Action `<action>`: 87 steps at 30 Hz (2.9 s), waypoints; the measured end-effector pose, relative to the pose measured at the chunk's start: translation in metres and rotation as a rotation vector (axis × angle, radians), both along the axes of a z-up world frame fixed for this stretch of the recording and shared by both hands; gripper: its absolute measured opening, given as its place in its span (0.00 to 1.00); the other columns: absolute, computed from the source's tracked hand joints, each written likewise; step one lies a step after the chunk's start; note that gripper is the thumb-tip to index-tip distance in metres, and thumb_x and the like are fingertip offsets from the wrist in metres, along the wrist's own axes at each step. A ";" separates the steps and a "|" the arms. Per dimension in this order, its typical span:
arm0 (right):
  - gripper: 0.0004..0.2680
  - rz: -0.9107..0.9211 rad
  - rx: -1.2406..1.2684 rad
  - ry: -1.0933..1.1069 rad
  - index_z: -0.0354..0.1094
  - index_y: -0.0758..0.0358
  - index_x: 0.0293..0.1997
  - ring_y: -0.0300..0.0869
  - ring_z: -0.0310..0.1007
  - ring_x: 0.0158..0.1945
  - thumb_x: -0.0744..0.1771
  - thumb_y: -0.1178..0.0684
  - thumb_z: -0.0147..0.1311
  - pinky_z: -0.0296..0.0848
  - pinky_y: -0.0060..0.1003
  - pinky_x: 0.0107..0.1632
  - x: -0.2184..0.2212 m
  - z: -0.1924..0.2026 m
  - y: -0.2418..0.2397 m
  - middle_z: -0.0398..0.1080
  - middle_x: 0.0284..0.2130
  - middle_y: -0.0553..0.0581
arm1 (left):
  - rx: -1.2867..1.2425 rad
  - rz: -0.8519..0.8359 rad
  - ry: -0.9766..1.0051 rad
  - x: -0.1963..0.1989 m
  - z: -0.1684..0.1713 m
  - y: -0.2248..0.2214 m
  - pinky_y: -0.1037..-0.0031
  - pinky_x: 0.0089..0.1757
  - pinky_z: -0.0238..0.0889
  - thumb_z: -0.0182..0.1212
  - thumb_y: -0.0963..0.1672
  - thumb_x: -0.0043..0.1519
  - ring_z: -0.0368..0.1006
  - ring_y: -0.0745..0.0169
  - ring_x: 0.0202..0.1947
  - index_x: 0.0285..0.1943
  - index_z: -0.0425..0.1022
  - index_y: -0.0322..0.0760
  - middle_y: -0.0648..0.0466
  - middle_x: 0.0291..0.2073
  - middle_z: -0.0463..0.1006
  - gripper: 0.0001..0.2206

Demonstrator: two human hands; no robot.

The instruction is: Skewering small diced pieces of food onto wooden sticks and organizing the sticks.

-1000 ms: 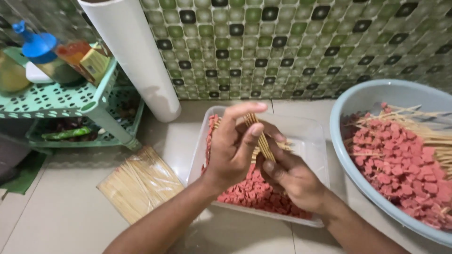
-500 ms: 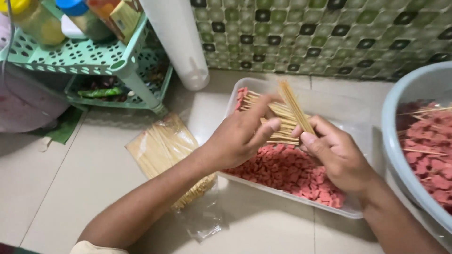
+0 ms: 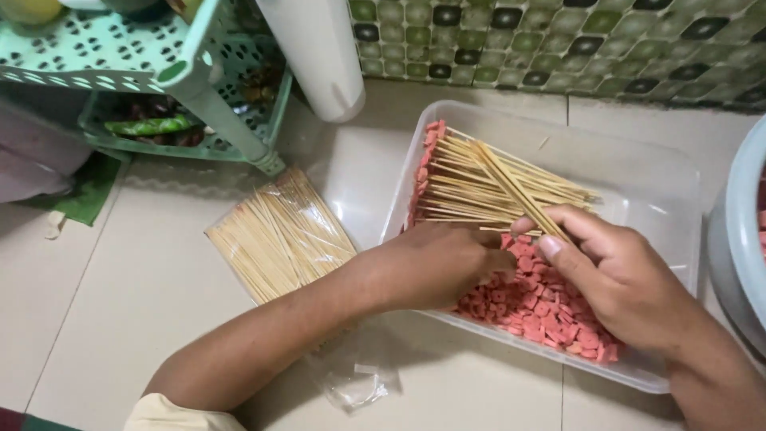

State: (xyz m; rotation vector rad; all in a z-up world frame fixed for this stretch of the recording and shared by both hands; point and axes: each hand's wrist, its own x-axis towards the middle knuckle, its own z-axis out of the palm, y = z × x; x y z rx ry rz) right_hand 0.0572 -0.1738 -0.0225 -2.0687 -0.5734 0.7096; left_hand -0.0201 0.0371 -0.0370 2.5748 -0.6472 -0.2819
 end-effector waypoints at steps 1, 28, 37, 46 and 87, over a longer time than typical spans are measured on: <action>0.13 -0.003 -0.004 0.008 0.77 0.55 0.58 0.39 0.52 0.11 0.68 0.55 0.48 0.50 0.37 0.16 -0.001 0.000 0.002 0.61 0.10 0.51 | -0.004 -0.003 0.008 -0.001 0.000 0.000 0.63 0.36 0.76 0.62 0.35 0.52 0.81 0.53 0.35 0.54 0.79 0.43 0.54 0.50 0.82 0.21; 0.13 0.098 0.091 -0.173 0.73 0.59 0.57 0.35 0.54 0.14 0.68 0.55 0.47 0.53 0.32 0.20 -0.001 0.004 0.007 0.62 0.12 0.48 | 0.102 -0.078 0.006 0.015 -0.024 -0.018 0.57 0.42 0.71 0.60 0.42 0.58 0.74 0.49 0.44 0.40 0.82 0.40 0.48 0.44 0.80 0.07; 0.16 0.025 0.278 0.014 0.59 0.65 0.64 0.37 0.74 0.42 0.68 0.60 0.44 0.73 0.31 0.43 -0.004 -0.007 0.000 0.76 0.47 0.59 | 0.000 -0.079 -0.170 0.013 -0.025 -0.014 0.58 0.45 0.70 0.59 0.44 0.58 0.73 0.47 0.48 0.45 0.80 0.41 0.50 0.46 0.79 0.09; 0.09 -0.137 0.511 -0.004 0.62 0.68 0.55 0.33 0.52 0.22 0.70 0.58 0.43 0.52 0.27 0.23 0.002 -0.016 -0.007 0.62 0.25 0.51 | -0.684 0.117 -0.689 0.021 0.029 0.008 0.68 0.51 0.72 0.67 0.33 0.53 0.76 0.58 0.46 0.45 0.74 0.36 0.55 0.42 0.79 0.14; 0.10 -0.266 0.250 -0.107 0.62 0.69 0.53 0.39 0.59 0.12 0.67 0.60 0.50 0.54 0.31 0.14 0.000 -0.010 -0.003 0.81 0.29 0.67 | -0.982 0.522 -0.610 0.031 0.016 0.019 0.82 0.37 0.70 0.61 0.41 0.66 0.71 0.74 0.34 0.55 0.73 0.39 0.56 0.44 0.79 0.10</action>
